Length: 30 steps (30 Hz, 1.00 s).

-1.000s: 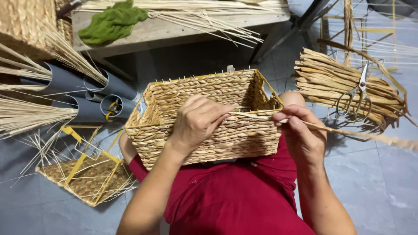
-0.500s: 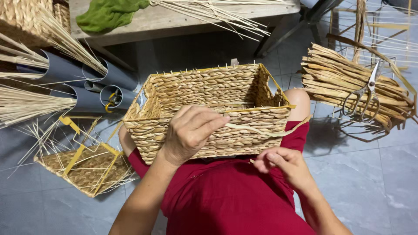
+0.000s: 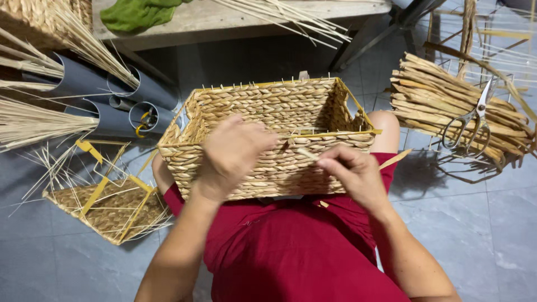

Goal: The person sits on the floor with a woven water hyacinth basket on their lap and weaves flat strips along the basket's rim, tucking and threading each strip into the woven wall to bind the edge. They work the strips around the rim section by section, pressing the weave tight by hand.

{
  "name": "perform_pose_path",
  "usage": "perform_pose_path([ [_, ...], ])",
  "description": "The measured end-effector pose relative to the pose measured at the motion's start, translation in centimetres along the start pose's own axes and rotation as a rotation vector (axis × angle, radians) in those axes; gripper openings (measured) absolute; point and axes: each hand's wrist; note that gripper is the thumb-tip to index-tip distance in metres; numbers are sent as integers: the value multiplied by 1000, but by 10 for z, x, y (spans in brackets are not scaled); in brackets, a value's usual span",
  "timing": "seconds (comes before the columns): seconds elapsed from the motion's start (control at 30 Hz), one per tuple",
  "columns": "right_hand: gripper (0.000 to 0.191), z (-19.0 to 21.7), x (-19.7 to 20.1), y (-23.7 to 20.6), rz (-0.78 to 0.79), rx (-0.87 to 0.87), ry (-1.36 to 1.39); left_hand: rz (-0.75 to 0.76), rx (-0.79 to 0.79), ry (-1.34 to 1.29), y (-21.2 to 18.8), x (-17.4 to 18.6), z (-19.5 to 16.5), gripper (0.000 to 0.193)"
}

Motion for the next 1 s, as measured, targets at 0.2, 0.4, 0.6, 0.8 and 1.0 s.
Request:
perform_pose_path([
  [0.2,10,-3,12,3,-50,108,-151,62,493,-237,-7,-13,7,14],
  [0.4,16,16,7,8,-158,326,-444,297,536,-288,-3,-39,3,21],
  [0.6,13,22,-1,23,-161,354,-473,431,619,-327,3,-43,10,20],
  [0.8,17,27,-8,34,-89,472,-538,479,739,-415,8,-43,14,25],
  [1.0,16,31,-11,34,-96,472,-608,475,726,-375,6,-47,15,27],
])
Point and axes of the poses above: each hand's wrist, its own y-axis towards the middle knuckle, its own x-axis out of the back of the hand, z = x × y, and after that the axes turned 4 degrees about -z, right-handed
